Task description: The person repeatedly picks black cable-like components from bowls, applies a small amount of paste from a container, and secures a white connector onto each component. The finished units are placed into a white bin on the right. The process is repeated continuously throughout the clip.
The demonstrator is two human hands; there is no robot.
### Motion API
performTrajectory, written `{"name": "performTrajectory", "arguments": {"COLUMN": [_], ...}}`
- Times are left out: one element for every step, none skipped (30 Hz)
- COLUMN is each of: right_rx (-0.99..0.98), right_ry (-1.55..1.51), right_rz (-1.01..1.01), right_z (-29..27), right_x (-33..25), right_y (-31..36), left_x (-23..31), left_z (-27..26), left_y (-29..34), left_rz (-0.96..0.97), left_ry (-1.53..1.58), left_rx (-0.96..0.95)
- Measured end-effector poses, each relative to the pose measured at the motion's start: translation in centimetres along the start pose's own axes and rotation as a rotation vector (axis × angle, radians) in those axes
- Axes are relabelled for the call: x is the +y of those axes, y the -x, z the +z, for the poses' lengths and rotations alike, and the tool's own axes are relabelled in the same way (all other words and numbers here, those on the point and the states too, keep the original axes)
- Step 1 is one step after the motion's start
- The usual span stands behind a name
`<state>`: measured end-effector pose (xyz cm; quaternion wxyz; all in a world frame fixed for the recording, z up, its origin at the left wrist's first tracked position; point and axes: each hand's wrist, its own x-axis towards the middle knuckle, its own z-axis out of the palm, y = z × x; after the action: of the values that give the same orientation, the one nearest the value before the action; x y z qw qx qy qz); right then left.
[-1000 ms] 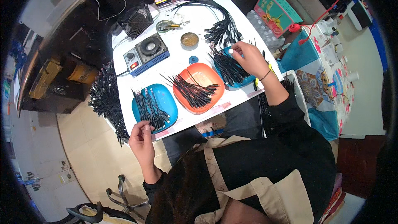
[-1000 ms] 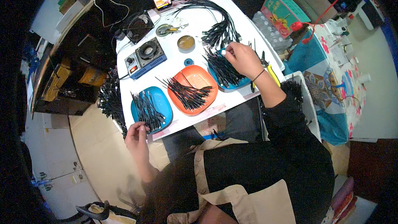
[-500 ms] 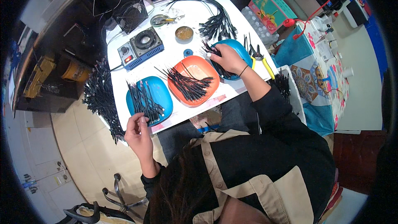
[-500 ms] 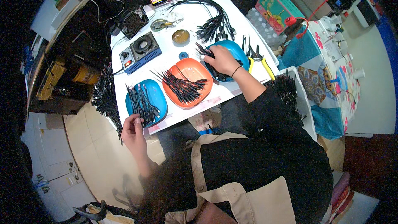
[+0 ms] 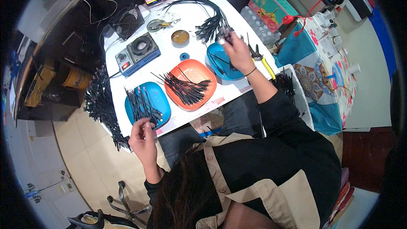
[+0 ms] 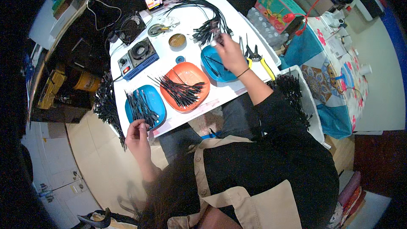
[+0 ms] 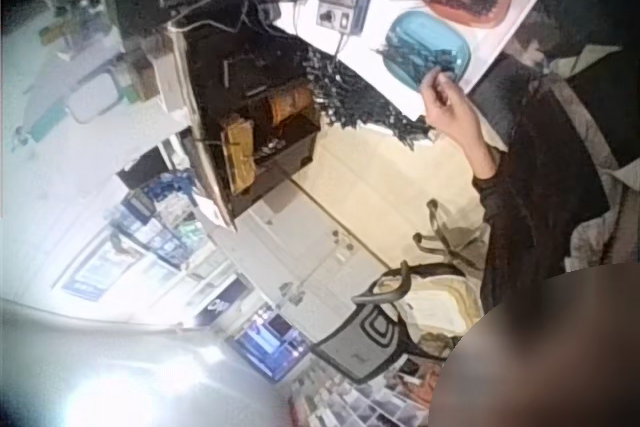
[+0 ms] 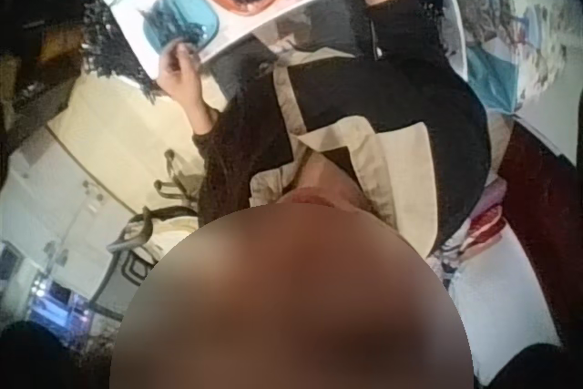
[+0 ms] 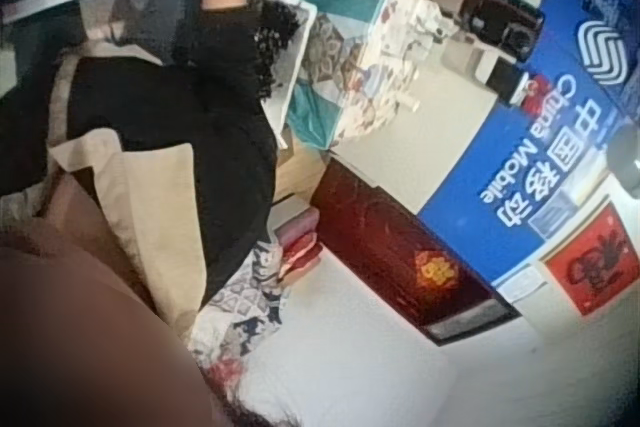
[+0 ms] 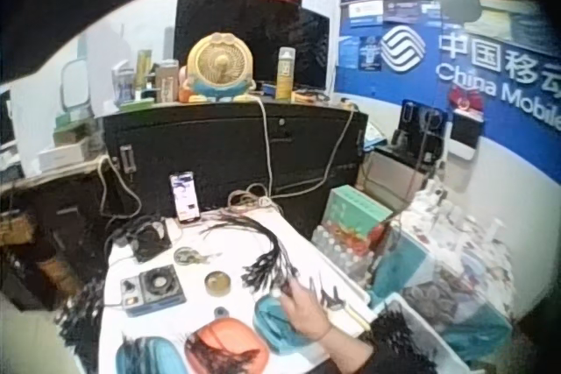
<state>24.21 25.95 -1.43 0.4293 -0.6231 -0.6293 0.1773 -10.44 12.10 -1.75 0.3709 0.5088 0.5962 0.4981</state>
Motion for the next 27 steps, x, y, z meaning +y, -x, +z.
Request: {"name": "performTrajectory", "arguments": {"right_rx": [-0.026, -0.129, -0.231, -0.289, -0.322, -0.310, -0.293, -0.285, -0.286, -0.239, -0.203, -0.170, -0.189, -0.209, -0.220, -0.239, -0.313, -0.369, -0.437, -0.420, -0.359, -0.309, -0.259, -0.262, -0.249, -0.234, -0.214], "right_ry": [0.081, 0.201, 0.330, 0.374, 0.420, 0.451, 0.441, 0.416, 0.394, 0.359, 0.338, 0.317, 0.353, 0.390, 0.423, 0.496, 0.536, 0.568, 0.616, 0.632, 0.596, 0.576, 0.558, 0.545, 0.538, 0.534, 0.527], "right_rz": [-0.089, -0.079, -0.064, -0.003, 0.035, 0.005, -0.023, -0.019, 0.000, -0.016, -0.006, 0.004, 0.020, 0.035, 0.038, 0.031, 0.076, 0.088, 0.116, 0.102, 0.079, 0.077, 0.076, 0.086, 0.085, 0.085, 0.075], "right_z": [0.6, 1.1, 1.6, 2.1, 2.6, 2.9, 3.1, 3.2, 3.3, 3.2, 2.8, 2.6, 2.3, 2.1, 1.9, 2.0, 2.3, 2.6, 2.8, 2.9, 3.0, 3.1, 3.1, 2.8, 2.5, 2.2, 2.0], "right_x": [-0.1, -0.3, -0.4, -0.6, -0.8, -0.9, -1.1, -1.2, -1.2, -1.2, -1.1, -1.1, -1.0, -1.0, -1.0, -1.0, -1.1, -1.1, -1.2, -1.3, -1.4, -1.7, -1.9, -2.1, -2.2, -2.4, -2.6], "right_y": [0.0, 0.0, 0.0, 0.0, 0.0, 0.1, 0.2, 0.1, -0.1, 0.0, -0.1, -0.1, -0.2, -0.4, -0.5, -0.6, -0.7, -0.9, -1.0, -0.9, -0.8, -0.6, -0.5, -0.4, -0.3, -0.2, -0.1], "left_x": [0.1, 0.2, 0.3, 0.4, 0.4, 0.5, 0.5, 0.5, 0.5, 0.6, 0.6, 0.5, 0.5, 0.5, 0.6, 0.7, 0.8, 0.9, 0.9, 1.0, 1.2, 1.2, 1.3, 1.3, 1.3, 1.2, 1.2], "left_z": [0.2, 0.3, 0.5, 0.5, 0.5, 0.5, 0.5, 0.4, 0.3, 0.1, 0.2, 0.2, 0.2, 0.2, 0.2, 0.2, 0.4, 0.6, 0.7, 0.7, 0.7, 0.6, 0.5, 0.3, 0.2, 0.2, 0.2], "left_y": [0.1, 0.2, 0.2, 0.2, 0.3, 0.3, 0.3, 0.4, 0.5, 0.6, 0.5, 0.4, 0.5, 0.5, 0.6, 0.6, 0.6, 0.6, 0.7, 0.7, 0.8, 0.9, 0.9, 0.9, 0.9, 0.9, 1.0], "left_rz": [-0.005, -0.013, -0.010, 0.001, 0.024, 0.052, 0.049, 0.047, 0.045, 0.046, 0.039, 0.042, 0.041, 0.034, 0.026, 0.029, 0.013, 0.007, 0.007, -0.003, -0.007, 0.002, 0.007, 0.022, 0.035, 0.044, 0.040], "left_ry": [0.025, 0.044, 0.072, 0.029, -0.003, -0.042, -0.035, -0.037, -0.041, -0.081, -0.055, -0.039, -0.038, -0.029, -0.034, -0.048, -0.012, 0.014, 0.031, 0.040, 0.041, 0.034, 0.017, -0.010, -0.054, -0.055, -0.044], "left_rx": [-0.005, -0.005, -0.010, -0.004, -0.001, 0.010, 0.011, 0.019, 0.024, 0.024, 0.025, 0.031, 0.043, 0.031, 0.024, 0.021, 0.009, -0.001, -0.009, -0.010, -0.010, -0.006, 0.001, 0.009, 0.023, 0.032, 0.017]}}
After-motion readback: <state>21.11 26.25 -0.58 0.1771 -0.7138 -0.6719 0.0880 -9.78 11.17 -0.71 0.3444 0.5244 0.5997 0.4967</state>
